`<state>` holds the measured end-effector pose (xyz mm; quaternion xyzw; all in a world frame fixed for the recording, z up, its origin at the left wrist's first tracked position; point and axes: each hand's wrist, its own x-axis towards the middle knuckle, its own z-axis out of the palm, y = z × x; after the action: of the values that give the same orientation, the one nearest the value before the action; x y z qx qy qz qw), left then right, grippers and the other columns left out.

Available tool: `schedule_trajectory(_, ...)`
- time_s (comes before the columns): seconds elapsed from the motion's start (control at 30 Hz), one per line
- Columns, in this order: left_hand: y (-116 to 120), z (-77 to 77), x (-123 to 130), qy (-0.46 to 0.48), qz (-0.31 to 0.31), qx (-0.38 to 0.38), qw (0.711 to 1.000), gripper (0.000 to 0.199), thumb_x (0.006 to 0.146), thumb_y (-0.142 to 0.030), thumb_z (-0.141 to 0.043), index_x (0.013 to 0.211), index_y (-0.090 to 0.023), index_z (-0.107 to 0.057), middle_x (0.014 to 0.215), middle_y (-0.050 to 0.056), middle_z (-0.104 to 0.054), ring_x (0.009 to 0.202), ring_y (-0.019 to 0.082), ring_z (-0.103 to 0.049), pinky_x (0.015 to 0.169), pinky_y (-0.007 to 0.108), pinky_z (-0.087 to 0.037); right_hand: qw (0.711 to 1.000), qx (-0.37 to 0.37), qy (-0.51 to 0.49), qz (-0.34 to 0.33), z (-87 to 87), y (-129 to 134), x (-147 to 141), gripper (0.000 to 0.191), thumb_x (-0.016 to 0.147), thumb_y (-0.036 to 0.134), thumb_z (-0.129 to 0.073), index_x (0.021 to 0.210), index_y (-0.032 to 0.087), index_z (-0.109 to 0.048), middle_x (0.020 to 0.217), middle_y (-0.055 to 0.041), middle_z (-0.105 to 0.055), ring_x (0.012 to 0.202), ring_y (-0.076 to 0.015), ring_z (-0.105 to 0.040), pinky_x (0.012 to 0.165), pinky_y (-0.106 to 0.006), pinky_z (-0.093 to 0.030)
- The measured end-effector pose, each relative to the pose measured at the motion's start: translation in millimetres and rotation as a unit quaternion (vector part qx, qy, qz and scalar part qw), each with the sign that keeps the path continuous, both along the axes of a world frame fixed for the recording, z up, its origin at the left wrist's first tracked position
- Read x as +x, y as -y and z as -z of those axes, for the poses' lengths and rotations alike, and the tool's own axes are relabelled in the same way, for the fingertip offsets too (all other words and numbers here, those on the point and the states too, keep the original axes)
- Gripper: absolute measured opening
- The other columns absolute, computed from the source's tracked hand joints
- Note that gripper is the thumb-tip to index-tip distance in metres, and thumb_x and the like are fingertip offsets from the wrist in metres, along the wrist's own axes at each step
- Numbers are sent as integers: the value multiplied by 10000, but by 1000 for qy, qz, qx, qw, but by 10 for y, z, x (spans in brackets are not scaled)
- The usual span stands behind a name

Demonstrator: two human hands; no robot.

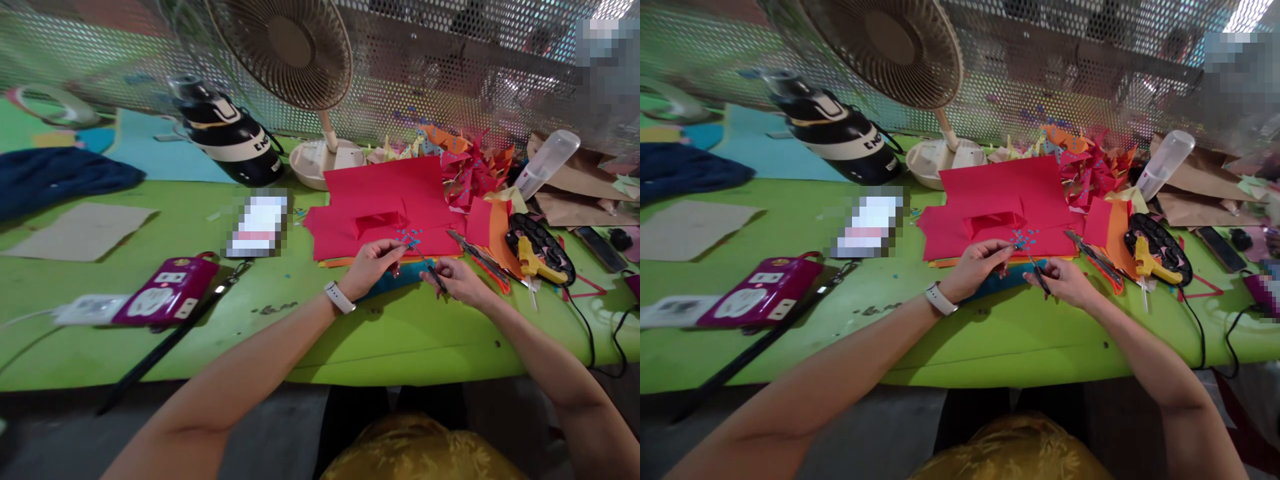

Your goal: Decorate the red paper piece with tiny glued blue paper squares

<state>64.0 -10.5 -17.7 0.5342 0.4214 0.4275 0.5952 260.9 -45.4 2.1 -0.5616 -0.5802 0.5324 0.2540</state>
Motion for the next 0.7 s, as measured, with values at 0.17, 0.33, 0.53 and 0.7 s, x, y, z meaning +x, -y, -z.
schedule_trajectory(0.17, -3, -6, 5, 4, 0, -5, 1000, 257, 738, -414, -675, 802, -166, -669, 539, -40, -532, 459, 80, -499, 483, 208, -440, 1000, 6, 1, 6, 10, -2, 9, 460, 638, 577, -720, 657, 207, -447, 442, 70, -500, 375, -78, -477, 352, -190, -311)
schedule_trajectory(0.33, -8, -22, 2, 2, -3, -13, 1000, 268, 726, -428, -680, 786, -168, -654, 559, -39, -531, 459, 79, -502, 485, 210, -441, 1000, 20, -5, 17, -2, -7, 8, 473, 639, 600, -708, 657, 208, -444, 462, 63, -507, 399, -84, -498, 376, -201, -363)
schedule_trajectory(0.53, -10, -34, 5, 3, -16, -13, 1000, 267, 723, -424, -689, 802, -170, -665, 552, -40, -540, 454, 79, -509, 487, 213, -445, 999, 16, 12, 30, 0, -17, 10, 479, 641, 608, -705, 663, 203, -449, 459, 53, -515, 371, -76, -469, 340, -190, -321)
schedule_trajectory(0.7, -19, -18, 0, 32, -43, 4, 999, 264, 727, -404, -692, 824, -160, -661, 545, -42, -549, 463, 80, -512, 488, 215, -438, 1000, 8, -1, 17, -33, -12, 10, 492, 647, 641, -679, 687, 198, -468, 476, 46, -520, 378, -74, -459, 336, -187, -290)
